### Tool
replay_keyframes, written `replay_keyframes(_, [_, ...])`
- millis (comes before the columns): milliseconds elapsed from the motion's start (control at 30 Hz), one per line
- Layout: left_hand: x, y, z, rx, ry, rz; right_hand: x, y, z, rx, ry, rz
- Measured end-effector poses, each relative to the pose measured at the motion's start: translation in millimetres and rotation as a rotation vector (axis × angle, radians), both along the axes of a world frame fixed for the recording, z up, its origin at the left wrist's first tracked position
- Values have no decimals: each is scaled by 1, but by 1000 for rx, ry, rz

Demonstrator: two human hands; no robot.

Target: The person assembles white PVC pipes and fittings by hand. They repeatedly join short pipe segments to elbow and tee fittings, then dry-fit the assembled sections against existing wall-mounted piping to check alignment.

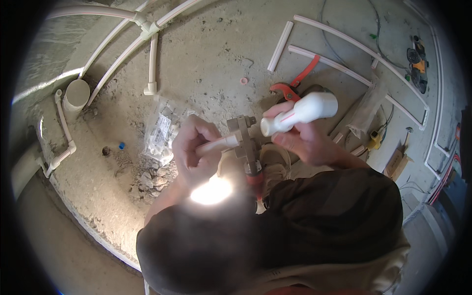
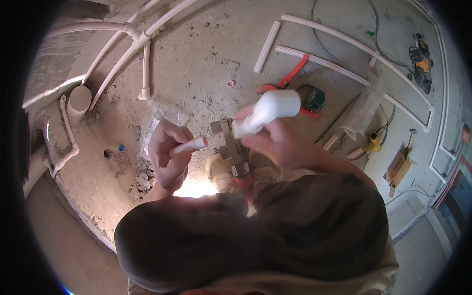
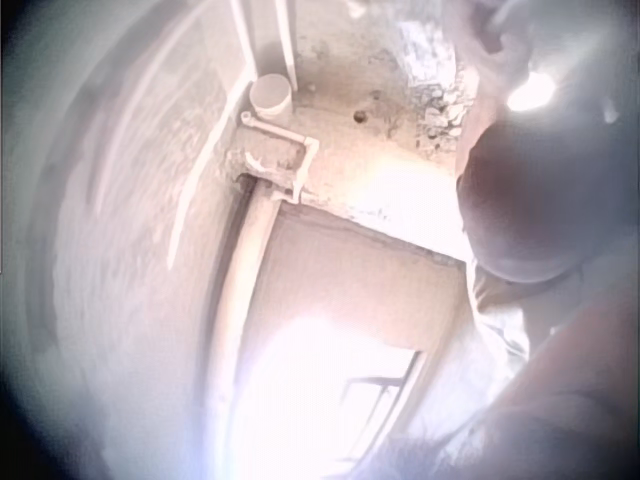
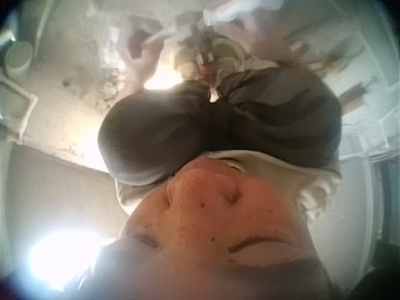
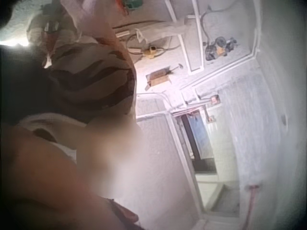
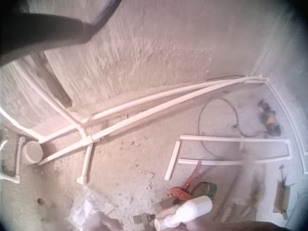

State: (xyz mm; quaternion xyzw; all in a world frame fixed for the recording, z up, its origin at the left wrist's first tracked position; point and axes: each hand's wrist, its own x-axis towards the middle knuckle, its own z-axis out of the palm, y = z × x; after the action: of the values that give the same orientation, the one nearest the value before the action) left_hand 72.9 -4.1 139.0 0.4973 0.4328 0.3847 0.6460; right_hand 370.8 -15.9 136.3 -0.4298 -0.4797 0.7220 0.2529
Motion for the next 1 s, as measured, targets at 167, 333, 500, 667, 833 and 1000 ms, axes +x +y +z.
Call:
replay_keyframes(167, [5, 3, 15, 159, -14, -106, -17, 1, 32, -175, 150, 3])
replay_keyframes(333, [7, -2, 22, 176, 16, -94, -21, 1, 31, -83, 156, 72])
replay_keyframes(500, [11, -3, 24, 228, 66, -97, -25, -1, 29, 11, 77, 97])
replay_keyframes(667, [14, 1, 27, 285, 149, -109, -24, 3, 31, 87, 12, 135])
replay_keyframes(833, [17, 3, 28, 332, 167, -125, -24, 5, 31, 48, 30, 151])
replay_keyframes(1000, [17, 8, 27, 463, 150, -181, -24, 3, 30, 292, -69, 177])
